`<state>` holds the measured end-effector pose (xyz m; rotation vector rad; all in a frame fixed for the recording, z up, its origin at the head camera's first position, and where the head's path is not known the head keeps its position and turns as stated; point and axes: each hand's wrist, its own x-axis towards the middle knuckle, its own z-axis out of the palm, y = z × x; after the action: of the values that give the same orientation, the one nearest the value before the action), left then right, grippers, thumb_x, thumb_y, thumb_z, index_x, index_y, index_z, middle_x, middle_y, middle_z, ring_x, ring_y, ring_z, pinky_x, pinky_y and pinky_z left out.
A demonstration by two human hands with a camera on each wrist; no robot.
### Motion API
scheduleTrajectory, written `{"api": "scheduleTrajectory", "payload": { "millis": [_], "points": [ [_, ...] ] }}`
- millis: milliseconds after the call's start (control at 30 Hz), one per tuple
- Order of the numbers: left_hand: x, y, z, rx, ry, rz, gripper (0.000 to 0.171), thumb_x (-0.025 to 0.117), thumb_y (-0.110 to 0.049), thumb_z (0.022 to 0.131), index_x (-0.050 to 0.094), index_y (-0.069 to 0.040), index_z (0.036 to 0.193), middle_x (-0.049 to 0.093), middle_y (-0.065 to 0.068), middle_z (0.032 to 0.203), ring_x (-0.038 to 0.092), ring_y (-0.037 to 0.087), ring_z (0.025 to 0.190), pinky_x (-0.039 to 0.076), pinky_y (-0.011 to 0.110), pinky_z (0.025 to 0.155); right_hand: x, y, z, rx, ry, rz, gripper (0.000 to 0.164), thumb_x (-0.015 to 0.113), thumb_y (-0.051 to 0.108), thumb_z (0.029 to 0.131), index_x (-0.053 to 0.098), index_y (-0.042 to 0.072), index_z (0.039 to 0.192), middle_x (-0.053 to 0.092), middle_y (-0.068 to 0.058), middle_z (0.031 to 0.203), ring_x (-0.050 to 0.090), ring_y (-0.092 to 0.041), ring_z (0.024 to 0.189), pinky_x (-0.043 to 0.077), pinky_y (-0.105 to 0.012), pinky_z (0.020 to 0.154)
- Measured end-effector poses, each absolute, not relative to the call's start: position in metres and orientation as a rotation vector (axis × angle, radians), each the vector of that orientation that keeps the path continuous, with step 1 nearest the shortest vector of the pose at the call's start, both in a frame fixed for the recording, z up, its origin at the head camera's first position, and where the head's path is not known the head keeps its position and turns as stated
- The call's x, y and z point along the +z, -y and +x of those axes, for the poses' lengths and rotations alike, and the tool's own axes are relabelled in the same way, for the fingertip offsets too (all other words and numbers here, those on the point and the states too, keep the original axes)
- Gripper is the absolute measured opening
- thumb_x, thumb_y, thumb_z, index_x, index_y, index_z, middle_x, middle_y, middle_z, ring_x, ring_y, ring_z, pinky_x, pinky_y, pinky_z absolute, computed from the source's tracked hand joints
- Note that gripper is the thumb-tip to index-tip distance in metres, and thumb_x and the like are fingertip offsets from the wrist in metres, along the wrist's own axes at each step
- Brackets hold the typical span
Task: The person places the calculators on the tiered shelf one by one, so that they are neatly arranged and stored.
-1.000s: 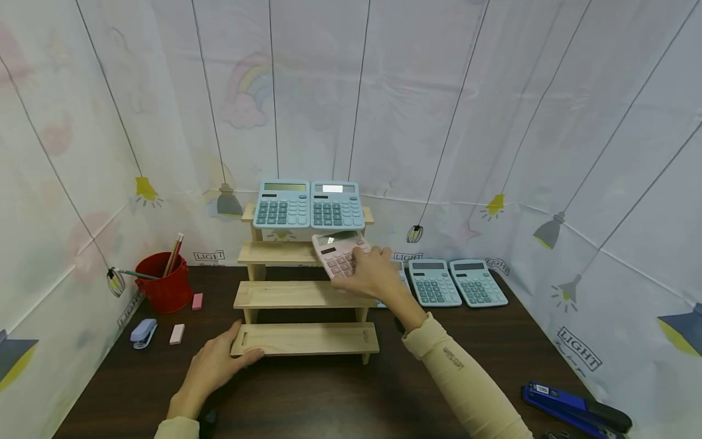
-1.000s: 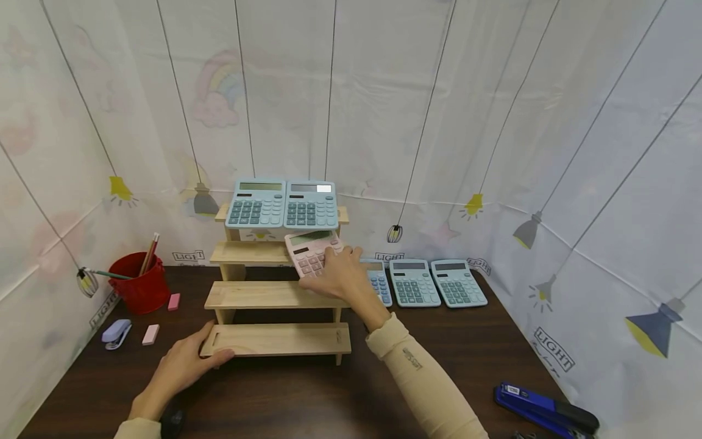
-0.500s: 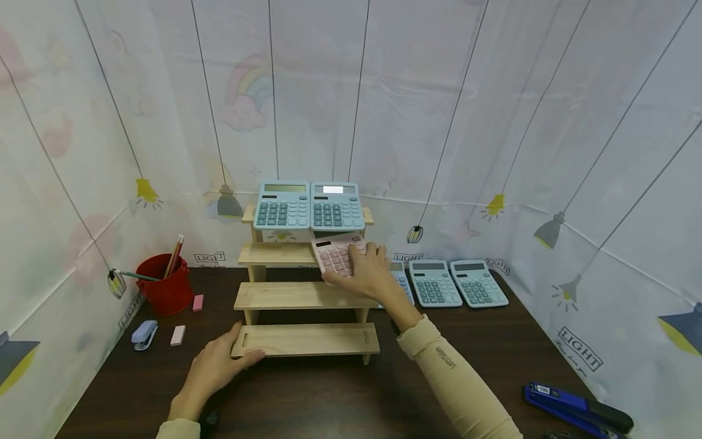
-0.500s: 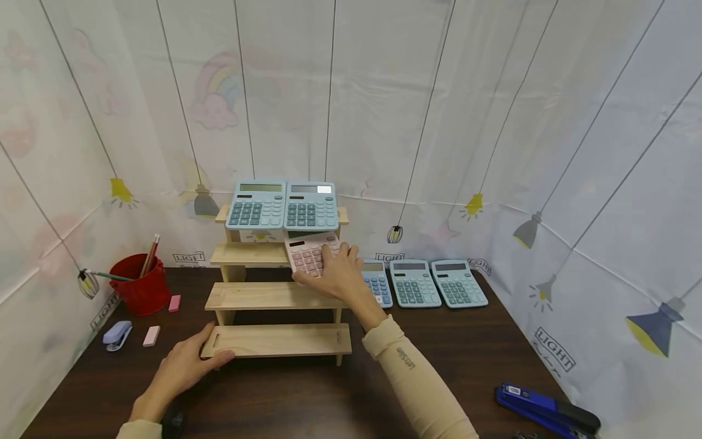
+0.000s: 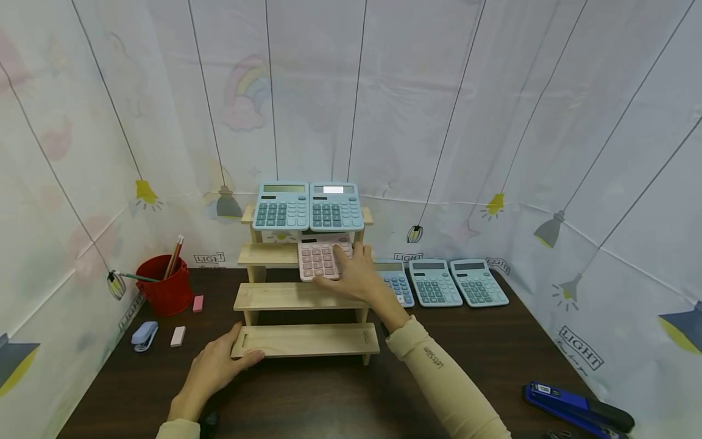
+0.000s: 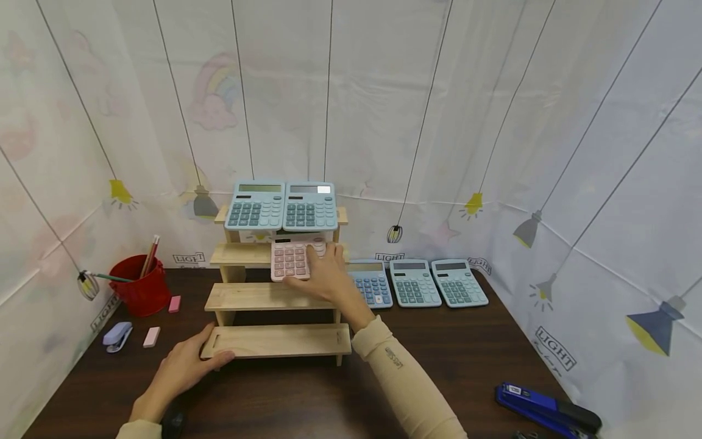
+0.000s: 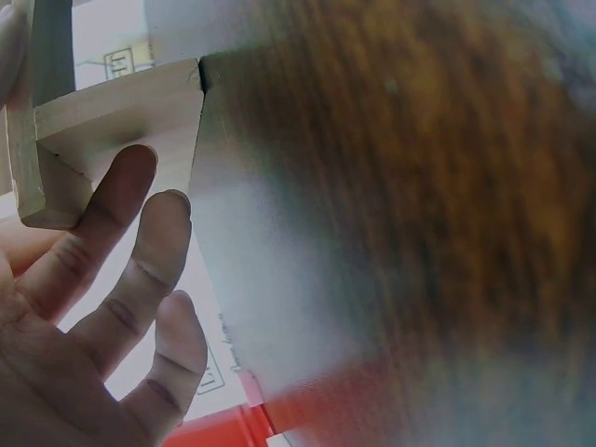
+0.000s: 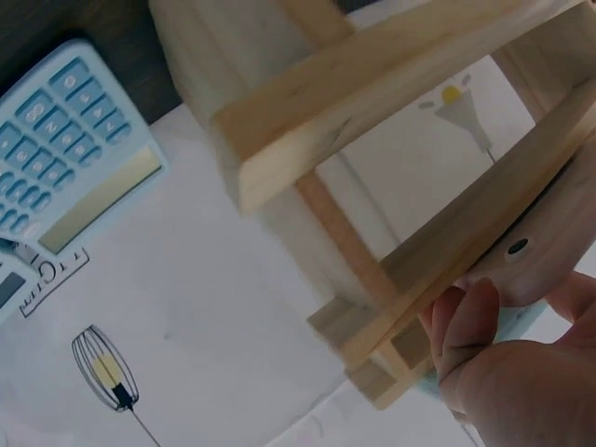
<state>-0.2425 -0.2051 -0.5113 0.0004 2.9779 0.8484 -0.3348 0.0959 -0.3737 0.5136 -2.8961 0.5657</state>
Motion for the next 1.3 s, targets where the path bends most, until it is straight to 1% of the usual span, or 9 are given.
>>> {"api": "scheduleTrajectory", "payload": {
  "millis": [167, 367, 467, 600, 700, 900, 1033, 1300],
  "points": [
    [-0.511, 0.205, -0.243, 0.854, -2.968, -0.010, 0.115, 0.059, -0.084, 0.077, 0.035, -0.003, 0.156, 0.046, 0.028, 0.152, 0.052, 0.049, 0.132, 0.045, 0.068, 0.095, -0.377, -0.083, -0.336, 0.541, 2.881, 0.494, 0.089, 0.065, 0.073, 0.081, 0.044, 0.020, 0.150, 0.034, -0.028, 0.146, 0.033, -0.039, 0.129, 0.043, -0.055, 0.104],
    [-0.510, 0.205, -0.243, 0.853, -2.964, -0.016, 0.116, 0.059, -0.084, 0.077, 0.035, -0.003, 0.155, 0.046, 0.028, 0.152, 0.052, 0.050, 0.132, 0.045, 0.069, 0.095, -0.379, -0.066, -0.337, 0.519, 2.844, 0.466, 0.089, 0.064, 0.073, 0.082, 0.046, 0.016, 0.148, 0.031, -0.030, 0.151, 0.033, -0.041, 0.132, 0.040, -0.056, 0.108],
    [-0.510, 0.205, -0.243, 0.855, -2.966, -0.013, 0.115, 0.059, -0.084, 0.077, 0.035, -0.003, 0.156, 0.046, 0.028, 0.152, 0.052, 0.050, 0.132, 0.045, 0.068, 0.095, -0.382, -0.057, -0.338, 0.496, 2.822, 0.464, 0.088, 0.063, 0.072, 0.083, 0.047, 0.014, 0.147, 0.035, -0.030, 0.144, 0.036, -0.040, 0.126, 0.041, -0.052, 0.105],
    [-0.511, 0.205, -0.243, 0.860, -2.964, -0.011, 0.115, 0.059, -0.084, 0.077, 0.035, -0.005, 0.156, 0.047, 0.028, 0.152, 0.051, 0.050, 0.132, 0.045, 0.069, 0.094, -0.386, -0.048, -0.340, 0.438, 2.802, 0.459, 0.088, 0.060, 0.073, 0.084, 0.047, 0.012, 0.146, 0.041, -0.028, 0.133, 0.037, -0.035, 0.114, 0.040, -0.044, 0.096],
    [-0.513, 0.206, -0.243, 0.862, -2.963, -0.012, 0.114, 0.059, -0.084, 0.077, 0.035, -0.005, 0.156, 0.047, 0.027, 0.152, 0.052, 0.050, 0.132, 0.046, 0.069, 0.094, -0.388, -0.041, -0.341, 0.426, 2.788, 0.454, 0.087, 0.059, 0.074, 0.084, 0.048, 0.012, 0.145, 0.042, -0.027, 0.131, 0.037, -0.034, 0.112, 0.040, -0.042, 0.093],
    [-0.513, 0.206, -0.244, 0.862, -2.962, -0.020, 0.115, 0.058, -0.084, 0.076, 0.035, -0.005, 0.156, 0.046, 0.026, 0.153, 0.052, 0.050, 0.132, 0.045, 0.069, 0.095, -0.389, -0.026, -0.344, 0.458, 2.785, 0.472, 0.086, 0.059, 0.073, 0.084, 0.047, 0.013, 0.145, 0.041, -0.027, 0.133, 0.037, -0.035, 0.113, 0.038, -0.042, 0.095],
    [-0.513, 0.205, -0.244, 0.858, -2.972, -0.011, 0.114, 0.058, -0.084, 0.077, 0.036, -0.004, 0.155, 0.047, 0.026, 0.152, 0.052, 0.050, 0.132, 0.045, 0.070, 0.095, -0.390, -0.014, -0.344, 0.451, 2.783, 0.470, 0.085, 0.059, 0.073, 0.084, 0.048, 0.014, 0.144, 0.042, -0.027, 0.135, 0.038, -0.034, 0.114, 0.039, -0.042, 0.097],
    [-0.516, 0.206, -0.244, 0.865, -2.994, 0.000, 0.113, 0.058, -0.084, 0.077, 0.037, -0.005, 0.155, 0.048, 0.026, 0.151, 0.053, 0.049, 0.132, 0.046, 0.069, 0.094, -0.388, 0.007, -0.347, 0.498, 2.794, 0.450, 0.083, 0.060, 0.072, 0.084, 0.052, 0.012, 0.140, 0.042, -0.025, 0.133, 0.036, -0.034, 0.122, 0.039, -0.043, 0.104]
  ]
}}
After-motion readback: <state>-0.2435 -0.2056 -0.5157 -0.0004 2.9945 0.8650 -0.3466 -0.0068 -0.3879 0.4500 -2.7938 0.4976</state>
